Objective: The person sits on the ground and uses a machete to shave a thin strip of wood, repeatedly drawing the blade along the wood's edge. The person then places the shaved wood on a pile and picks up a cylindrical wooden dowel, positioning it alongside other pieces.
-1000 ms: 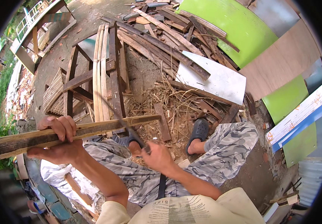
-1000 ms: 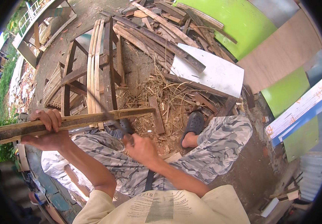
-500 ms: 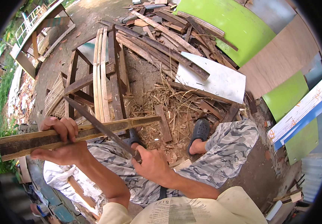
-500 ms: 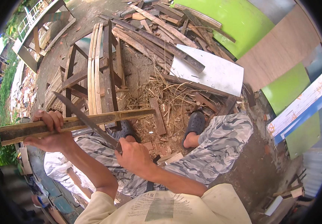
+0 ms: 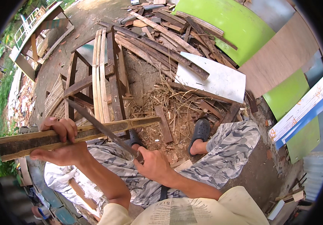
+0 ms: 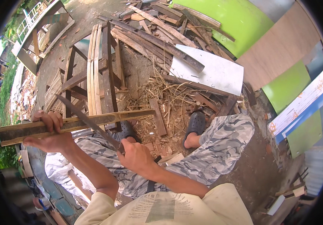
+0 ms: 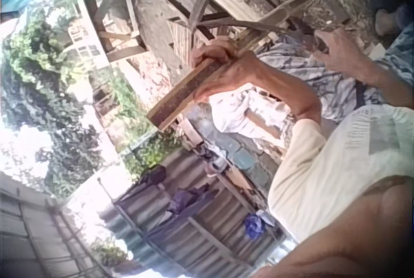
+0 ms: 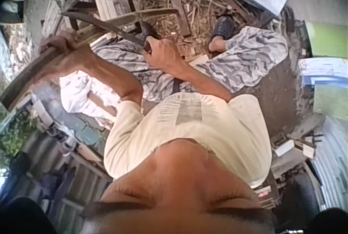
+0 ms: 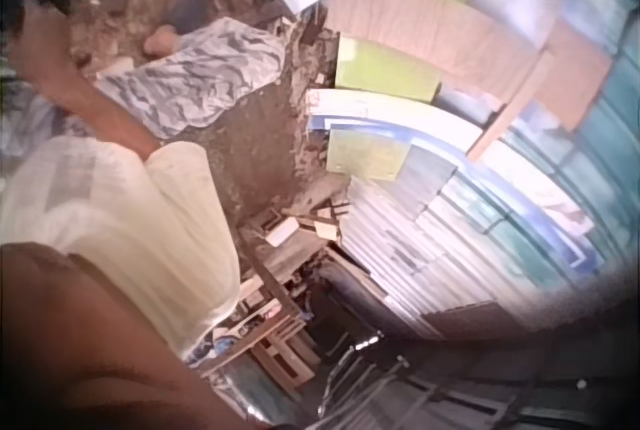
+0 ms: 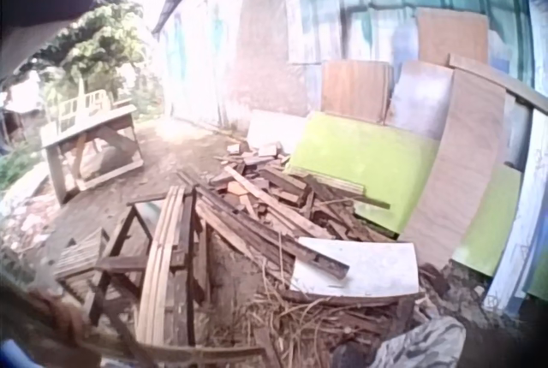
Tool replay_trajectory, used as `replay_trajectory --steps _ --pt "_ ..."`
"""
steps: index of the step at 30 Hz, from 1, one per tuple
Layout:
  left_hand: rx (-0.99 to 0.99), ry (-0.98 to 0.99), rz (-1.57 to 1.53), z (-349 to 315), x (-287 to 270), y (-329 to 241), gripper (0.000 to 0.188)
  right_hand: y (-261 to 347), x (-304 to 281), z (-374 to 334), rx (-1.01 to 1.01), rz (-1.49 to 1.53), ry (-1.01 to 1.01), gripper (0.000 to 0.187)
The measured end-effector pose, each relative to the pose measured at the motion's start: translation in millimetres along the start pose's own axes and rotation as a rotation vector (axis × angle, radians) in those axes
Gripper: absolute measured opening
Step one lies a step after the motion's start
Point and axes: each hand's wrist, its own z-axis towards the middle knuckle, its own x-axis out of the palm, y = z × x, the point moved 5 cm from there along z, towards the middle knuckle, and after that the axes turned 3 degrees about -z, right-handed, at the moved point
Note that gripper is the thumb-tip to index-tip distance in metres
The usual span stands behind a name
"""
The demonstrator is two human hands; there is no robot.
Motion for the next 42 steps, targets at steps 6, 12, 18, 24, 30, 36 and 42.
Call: replay_trajectory --steps 6,12,18,24,30,36,42 --pt "0.003 -0.021 0.019 2 0 -2 0.094 -134 37 23 0.299 -0.100 0.059 0.033" --pt "0.011 -0.039 0.032 3 1 -1 0.094 -164 30 38 0.315 -0.119 0.068 0.031" --pt "-0.006 -0.060 0.058 4 4 0 0.093 -83 25 32 0.128 0.015 0.021 0.030" --pt "0.038 -0.095 0.127 5 5 -4 0.093 -205 43 36 0.454 -0.091 0.032 0.032" --pt "0.051 -0.099 0.156 5 2 -2 0.094 -127 39 37 0.075 -0.005 -0.001 0.026" --pt "0.035 -0.079 0.142 7 0 -3 0.094 -289 62 43 0.573 -0.104 0.080 0.032" --pt "0.037 -0.095 0.124 13 -14 0 0.093 -269 54 43 0.602 -0.124 0.087 0.032"
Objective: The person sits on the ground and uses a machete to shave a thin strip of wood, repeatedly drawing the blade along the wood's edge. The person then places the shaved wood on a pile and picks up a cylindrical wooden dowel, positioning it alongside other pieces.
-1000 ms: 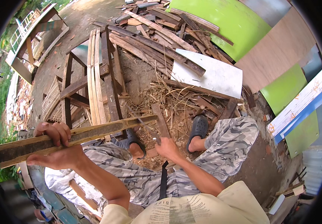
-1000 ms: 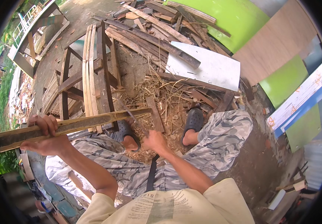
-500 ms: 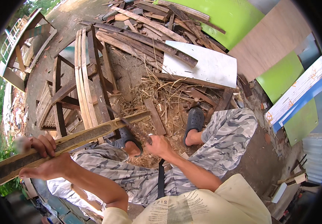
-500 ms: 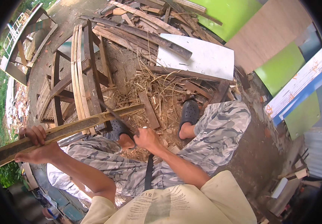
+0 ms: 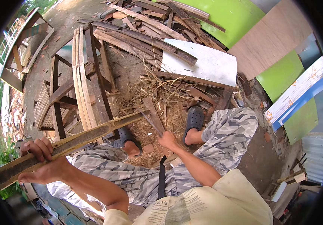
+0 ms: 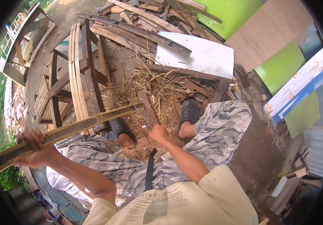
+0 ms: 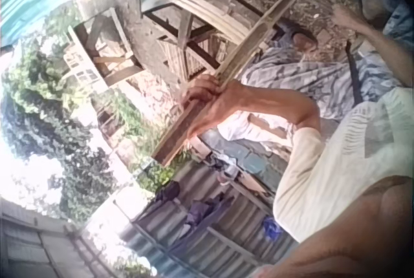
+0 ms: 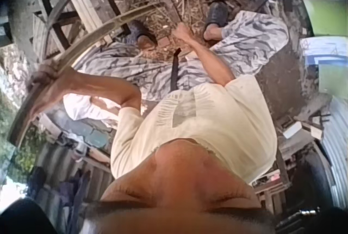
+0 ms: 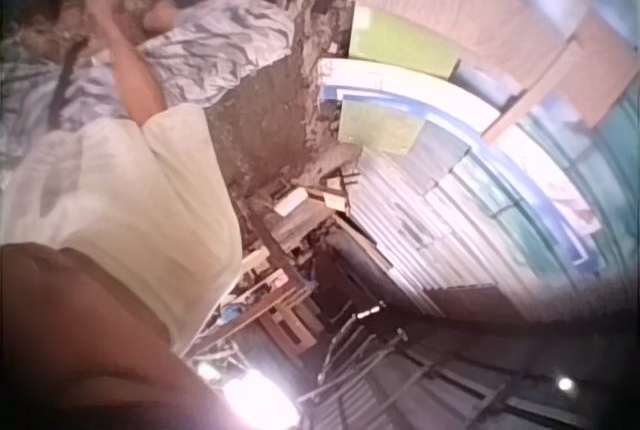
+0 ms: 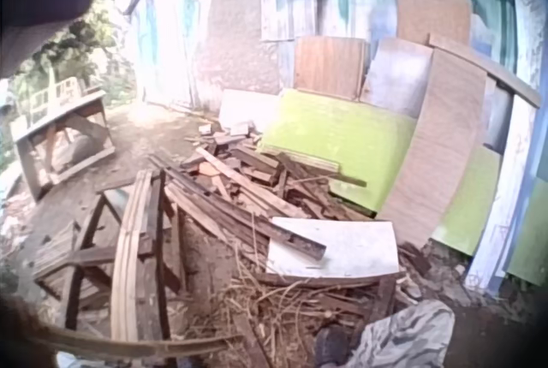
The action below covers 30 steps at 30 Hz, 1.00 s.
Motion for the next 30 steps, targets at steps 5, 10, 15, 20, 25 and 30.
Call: replay_trajectory --steps 5,10,15,20,25,30 --pt "-0.012 0.027 -0.008 1 1 4 0.093 77 -10 -32 -0.408 0.089 -0.055 0.027" --pt "0.006 -0.064 0.066 -1 12 0 0.092 -5 22 28 -0.044 0.109 -0.001 0.031" --pt "0.021 -0.106 0.123 2 10 -2 0.090 -7 18 24 -0.035 0.024 -0.005 0.031" --pt "0.010 -0.110 0.139 4 11 3 0.091 9 18 28 -0.112 0.130 0.032 0.031" --pt "0.018 -0.189 0.184 20 -13 15 0.093 28 9 30 -0.172 -0.021 0.000 0.031" --pt "0.002 -0.174 0.178 16 -14 13 0.095 71 6 -4 -0.386 0.035 -0.061 0.031"
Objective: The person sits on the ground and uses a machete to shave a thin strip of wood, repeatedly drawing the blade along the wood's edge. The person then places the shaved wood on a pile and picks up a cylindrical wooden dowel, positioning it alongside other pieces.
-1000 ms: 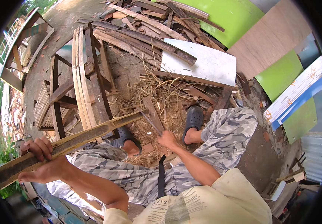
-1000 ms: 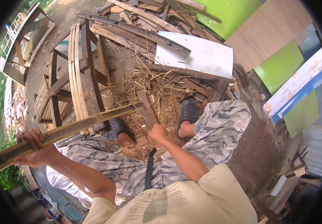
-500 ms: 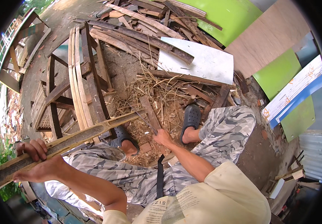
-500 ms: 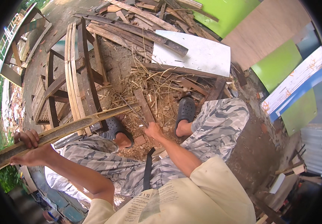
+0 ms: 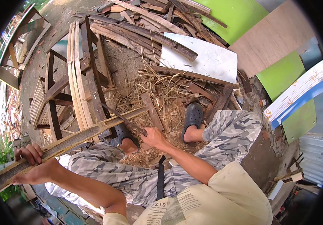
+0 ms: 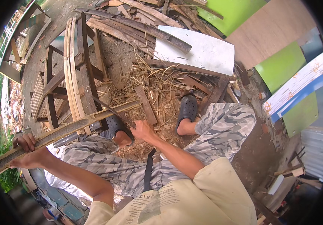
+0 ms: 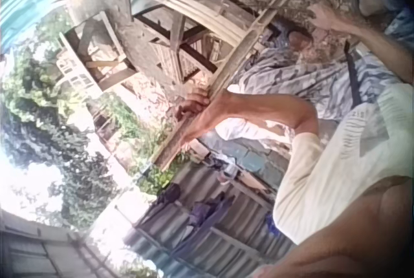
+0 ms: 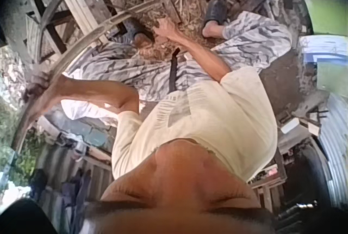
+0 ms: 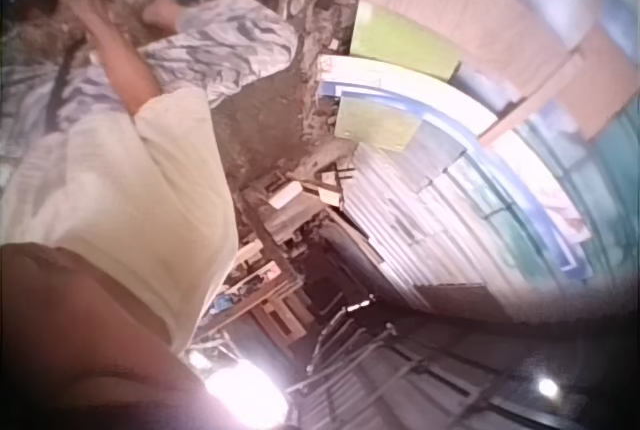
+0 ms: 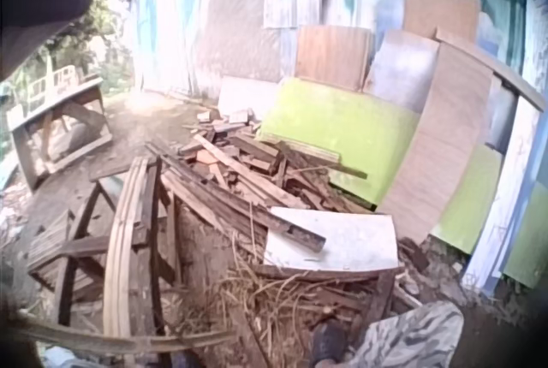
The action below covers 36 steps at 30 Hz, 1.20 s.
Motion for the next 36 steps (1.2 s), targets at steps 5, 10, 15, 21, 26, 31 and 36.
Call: replay_trajectory --steps 5,10,15,21,26,31,36 --pt "0.000 -0.009 -0.015 9 -11 5 0.096 -59 15 10 0.214 0.009 0.043 0.030" --pt "-0.001 -0.024 -0.008 16 -26 10 0.094 6 -7 -12 0.168 -0.128 0.095 0.029" --pt "-0.012 -0.012 -0.029 7 -9 5 0.093 -88 5 -1 0.357 -0.136 0.089 0.031" --pt "0.011 0.040 -0.011 7 -8 3 0.093 -53 -7 -7 0.281 -0.095 0.156 0.034" --pt "0.004 0.069 -0.019 0 21 -1 0.090 -46 5 -18 0.220 0.034 0.035 0.034" --pt "-0.004 0.020 0.020 3 39 5 0.085 -49 0 -13 0.222 -0.010 0.040 0.032" --pt "-0.008 0.026 -0.025 -7 49 -1 0.084 14 -21 -20 0.007 -0.016 -0.013 0.030"
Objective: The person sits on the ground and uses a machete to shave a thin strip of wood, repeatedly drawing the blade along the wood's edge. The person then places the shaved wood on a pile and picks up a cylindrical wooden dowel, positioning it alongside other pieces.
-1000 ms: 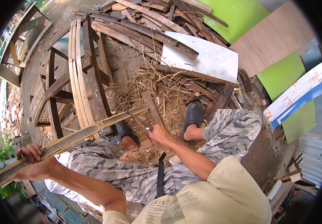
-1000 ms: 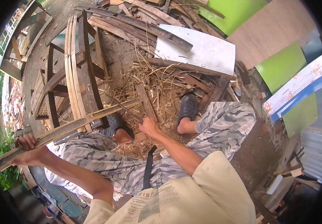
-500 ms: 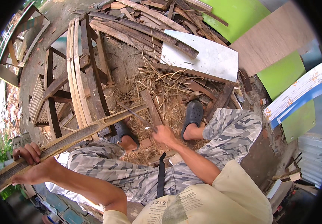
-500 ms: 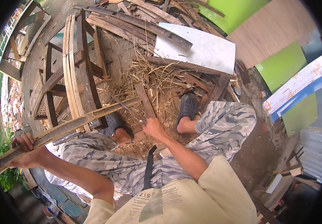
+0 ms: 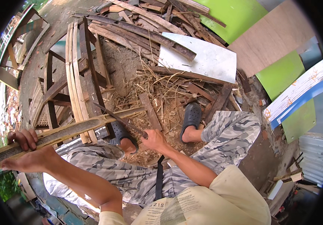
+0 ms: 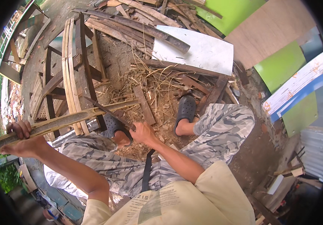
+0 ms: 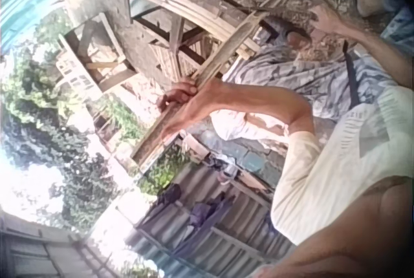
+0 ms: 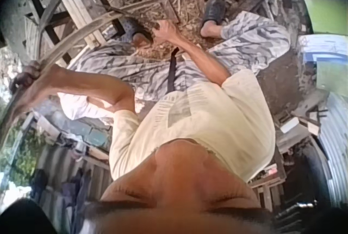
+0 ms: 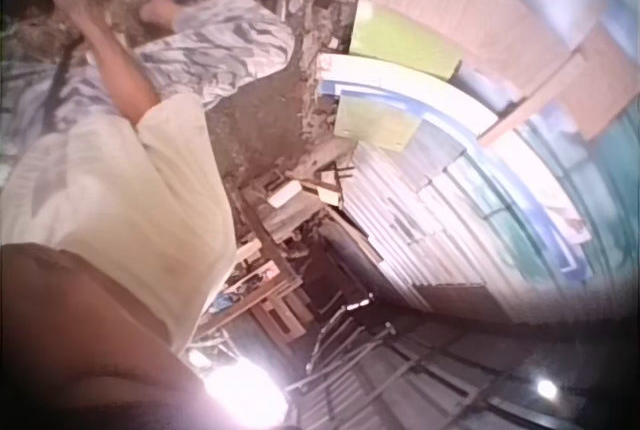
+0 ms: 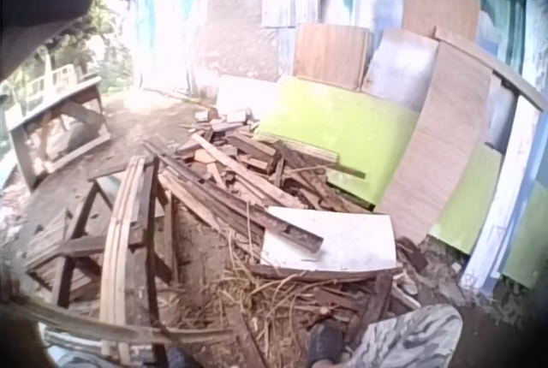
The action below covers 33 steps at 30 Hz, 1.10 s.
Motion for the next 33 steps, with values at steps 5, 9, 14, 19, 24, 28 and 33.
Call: replay_trajectory --steps 5,9,14,19,24,28,33 --pt "0.006 0.054 -0.026 -1 2 1 0.084 -68 25 15 0.286 0.023 0.075 0.033" --pt "0.023 0.059 -0.022 6 -4 3 0.085 -4 3 8 0.072 0.002 0.025 0.031" --pt "0.018 0.080 -0.025 -3 7 -3 0.085 -73 32 30 0.203 0.097 0.009 0.031" --pt "0.003 0.016 -0.028 12 -20 4 0.084 -52 19 23 0.097 -0.149 0.003 0.033" --pt "0.000 0.043 -0.063 9 -13 6 0.083 -53 28 21 0.126 -0.013 0.024 0.031" --pt "-0.008 0.013 -0.071 10 -12 4 0.083 -119 34 37 0.333 -0.061 0.027 0.029" --pt "0.012 0.000 -0.029 16 -24 7 0.083 -43 22 19 0.066 -0.042 0.027 0.031"
